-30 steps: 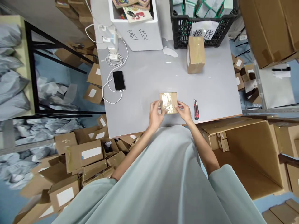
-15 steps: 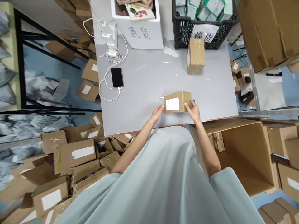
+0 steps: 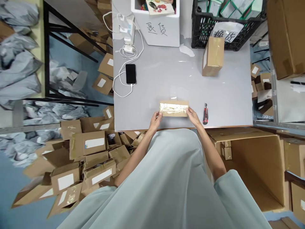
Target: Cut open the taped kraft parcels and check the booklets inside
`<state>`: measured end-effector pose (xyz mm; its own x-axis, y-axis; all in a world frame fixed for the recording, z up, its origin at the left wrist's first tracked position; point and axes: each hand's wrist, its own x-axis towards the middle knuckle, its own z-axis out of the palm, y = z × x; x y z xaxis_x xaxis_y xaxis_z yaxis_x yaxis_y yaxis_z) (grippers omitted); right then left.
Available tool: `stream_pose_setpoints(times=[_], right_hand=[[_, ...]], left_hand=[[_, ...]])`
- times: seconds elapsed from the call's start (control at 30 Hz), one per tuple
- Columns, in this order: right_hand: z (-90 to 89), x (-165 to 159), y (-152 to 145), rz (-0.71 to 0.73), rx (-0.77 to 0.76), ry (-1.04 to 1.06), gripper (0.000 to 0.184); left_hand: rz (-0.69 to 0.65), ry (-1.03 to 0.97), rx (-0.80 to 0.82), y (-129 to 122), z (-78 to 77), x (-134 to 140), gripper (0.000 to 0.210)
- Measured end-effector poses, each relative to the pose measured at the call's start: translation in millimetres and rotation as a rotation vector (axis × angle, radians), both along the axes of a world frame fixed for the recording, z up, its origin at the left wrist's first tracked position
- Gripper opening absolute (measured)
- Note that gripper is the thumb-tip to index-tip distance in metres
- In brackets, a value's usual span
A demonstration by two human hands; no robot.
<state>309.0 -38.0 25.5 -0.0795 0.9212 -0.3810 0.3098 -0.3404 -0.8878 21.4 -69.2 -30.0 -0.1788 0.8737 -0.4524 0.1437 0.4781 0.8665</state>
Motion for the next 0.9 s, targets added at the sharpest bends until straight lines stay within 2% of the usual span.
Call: stream_pose_setpoints(times=[0.13,0.2,0.27,0.37,0.43,0.5,0.57,0.67,0.8,0.9], right_hand=[[-14.1,-1.9,1.7,-0.004,-0.033,0.032,0.084],[-23.2,4.1,5.8,-0.044,-0.061,-0.007,0.088],[-30.9,13.2,14.9,-0.116,-0.081,-0.068,0.096],[-36.4,31.2,42.0,-0.211,-0.056,-0.138,0.107],[-35.0,45.4,69.0,-0.241,-0.012,-0.195,0.11],[-30.8,60.1,100.8,-0.265,0.048,-0.272,0.114],[-26.1,73.5,134.3,-0.299,0.114,-0.344,0.118],[-21.7,88.5,183.1,-0.378,0.165,-0.433,0.122],[-20.6,97.8,240.6,-0.479,0.192,-0.558,0.118],[-19.7,97.8,276.0,-0.548,0.148,-0.667,0.11]], left_hand=[[0.025,0.034,-0.054,4.4,1.1,-0.1,0.047],[0.042,0.065,-0.049,11.5,8.3,0.9,0.055],[0.024,0.154,0.026,21.9,20.4,4.1,0.071],[-0.12,0.335,0.251,42.6,42.5,17.5,0.08],[-0.26,0.385,0.363,57.9,54.6,33.1,0.072],[-0.405,0.386,0.407,72.0,61.2,51.8,0.063],[-0.551,0.394,0.421,83.0,61.7,69.5,0.06],[-0.733,0.45,0.427,92.3,54.2,87.3,0.063],[-0.86,0.592,0.467,100.3,41.1,99.0,0.063],[-0.936,0.741,0.548,115.1,34.8,113.4,0.06]])
